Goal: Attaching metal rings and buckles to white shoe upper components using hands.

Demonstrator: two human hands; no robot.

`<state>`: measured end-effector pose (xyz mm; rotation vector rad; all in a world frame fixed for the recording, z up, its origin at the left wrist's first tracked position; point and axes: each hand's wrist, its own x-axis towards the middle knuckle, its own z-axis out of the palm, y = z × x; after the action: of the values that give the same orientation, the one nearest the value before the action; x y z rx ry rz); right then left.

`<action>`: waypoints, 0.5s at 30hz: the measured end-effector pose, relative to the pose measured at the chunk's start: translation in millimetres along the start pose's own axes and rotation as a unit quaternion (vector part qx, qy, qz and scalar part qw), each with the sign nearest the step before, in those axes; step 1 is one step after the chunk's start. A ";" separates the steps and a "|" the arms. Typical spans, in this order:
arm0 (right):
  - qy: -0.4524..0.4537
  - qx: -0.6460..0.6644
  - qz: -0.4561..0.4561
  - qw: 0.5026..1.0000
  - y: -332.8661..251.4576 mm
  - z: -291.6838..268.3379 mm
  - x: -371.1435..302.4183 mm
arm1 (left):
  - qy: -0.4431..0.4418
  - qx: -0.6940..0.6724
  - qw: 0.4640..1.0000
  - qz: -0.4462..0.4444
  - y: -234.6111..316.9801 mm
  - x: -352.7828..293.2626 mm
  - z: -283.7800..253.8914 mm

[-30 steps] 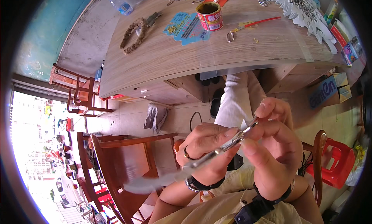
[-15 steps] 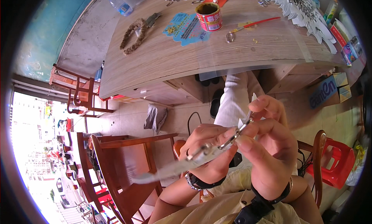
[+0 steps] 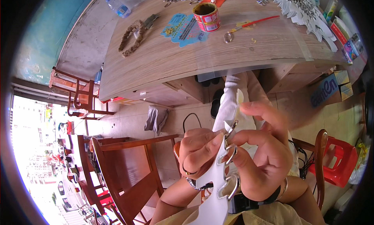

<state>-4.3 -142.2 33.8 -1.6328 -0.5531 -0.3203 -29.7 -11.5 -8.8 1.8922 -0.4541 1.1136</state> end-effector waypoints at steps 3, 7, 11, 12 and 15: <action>-0.045 -0.035 0.021 0.998 -12.1 -4.5 1.3 | -0.002 0.009 1.000 -0.009 -2.6 -3.6 1.1; -0.124 -0.118 0.046 0.984 -34.6 -7.1 1.3 | -0.010 0.041 0.999 -0.035 -7.4 -10.5 0.5; -0.152 -0.116 0.053 0.980 -35.0 1.3 -1.9 | -0.039 0.092 0.992 -0.073 -15.3 -20.6 3.2; -0.138 -0.090 0.014 0.986 -26.7 6.7 -5.6 | -0.048 0.112 0.989 -0.084 -17.8 -25.6 3.9; -0.155 -0.091 0.009 0.984 -23.0 10.1 -7.8 | -0.066 0.143 0.983 -0.096 -22.9 -34.2 5.3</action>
<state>-24.1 -132.1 47.9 -1.8784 -0.7609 -0.1042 -29.9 -7.0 -50.1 2.2181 -0.1832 0.9693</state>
